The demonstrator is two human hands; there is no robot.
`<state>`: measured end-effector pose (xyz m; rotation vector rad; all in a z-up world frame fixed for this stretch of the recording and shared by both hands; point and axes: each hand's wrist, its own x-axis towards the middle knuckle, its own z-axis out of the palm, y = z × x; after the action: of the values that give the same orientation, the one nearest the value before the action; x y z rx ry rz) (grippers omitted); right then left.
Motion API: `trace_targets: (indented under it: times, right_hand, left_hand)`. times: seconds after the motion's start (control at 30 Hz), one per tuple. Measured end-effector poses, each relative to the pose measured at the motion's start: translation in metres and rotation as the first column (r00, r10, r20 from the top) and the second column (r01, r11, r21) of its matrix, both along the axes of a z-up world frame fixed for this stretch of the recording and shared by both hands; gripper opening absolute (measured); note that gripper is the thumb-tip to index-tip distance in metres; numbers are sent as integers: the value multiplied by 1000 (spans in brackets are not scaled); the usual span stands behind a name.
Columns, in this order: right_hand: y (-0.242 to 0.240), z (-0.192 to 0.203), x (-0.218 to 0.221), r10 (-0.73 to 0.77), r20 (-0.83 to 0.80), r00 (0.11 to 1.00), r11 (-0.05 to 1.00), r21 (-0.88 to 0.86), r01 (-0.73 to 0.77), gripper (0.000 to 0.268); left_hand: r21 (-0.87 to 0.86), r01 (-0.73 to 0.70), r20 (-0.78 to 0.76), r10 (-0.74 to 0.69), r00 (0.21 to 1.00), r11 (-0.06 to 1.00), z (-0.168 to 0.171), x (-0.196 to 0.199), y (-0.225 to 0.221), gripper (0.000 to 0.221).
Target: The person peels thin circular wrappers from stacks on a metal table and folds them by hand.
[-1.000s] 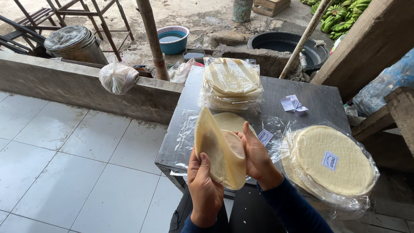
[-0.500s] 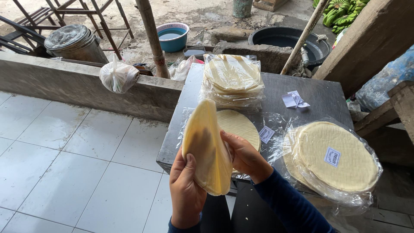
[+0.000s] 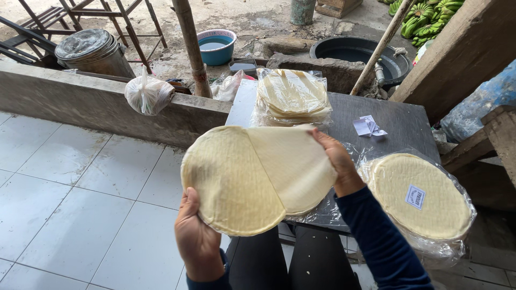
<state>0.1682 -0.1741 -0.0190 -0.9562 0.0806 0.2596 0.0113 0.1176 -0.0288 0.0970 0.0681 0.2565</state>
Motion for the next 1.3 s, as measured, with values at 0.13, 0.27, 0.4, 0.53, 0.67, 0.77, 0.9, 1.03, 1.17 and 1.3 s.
trace_targets:
  times: [0.13, 0.27, 0.4, 0.53, 0.67, 0.77, 0.9, 1.03, 1.17, 1.3]
  right_hand:
    - [-25, 27, 1, -41, 128, 991, 995, -87, 52, 37]
    - [-30, 70, -2, -121, 159, 980, 976, -163, 147, 30]
    - [-34, 99, -18, -42, 238, 970, 985, -153, 80, 26]
    - [-35, 111, -50, 184, 243, 952, 927, -364, -86, 26]
    - [-39, 122, -67, 364, 172, 916, 816, -533, -224, 29]
    - [-43, 125, -63, 380, 132, 916, 782, -575, -241, 30]
    - [-41, 115, -36, 348, 165, 923, 743, -648, -165, 27]
    - [-26, 111, -7, 430, 361, 827, 624, -781, 16, 27]
    - [-9, 109, 16, 552, 641, 534, 498, -766, 405, 24]
    - [17, 71, 13, 727, 669, 157, 398, -597, 697, 21]
  left_hand:
    - [-58, 10, 117, -4, 993, 998, -4, -6, 25, 39]
    - [-207, 39, 151, -7, 988, 977, -5, -12, 45, 43]
    - [-156, -66, 172, 93, 981, 985, -8, -23, 62, 44]
    - [-171, -199, 61, 212, 975, 965, -15, -24, 72, 44]
    - [-103, -190, 67, 197, 978, 976, -15, -24, 71, 42]
    - [44, -203, 2, 203, 979, 978, -14, -23, 63, 41]
    - [-38, -132, 6, 132, 991, 991, -19, -17, 54, 40]
    - [24, -162, -96, 163, 982, 987, -22, -14, 45, 37]
    - [68, -215, -151, 223, 963, 974, -13, -16, 37, 37]
    - [103, -195, -141, 209, 968, 975, -7, -17, 36, 39]
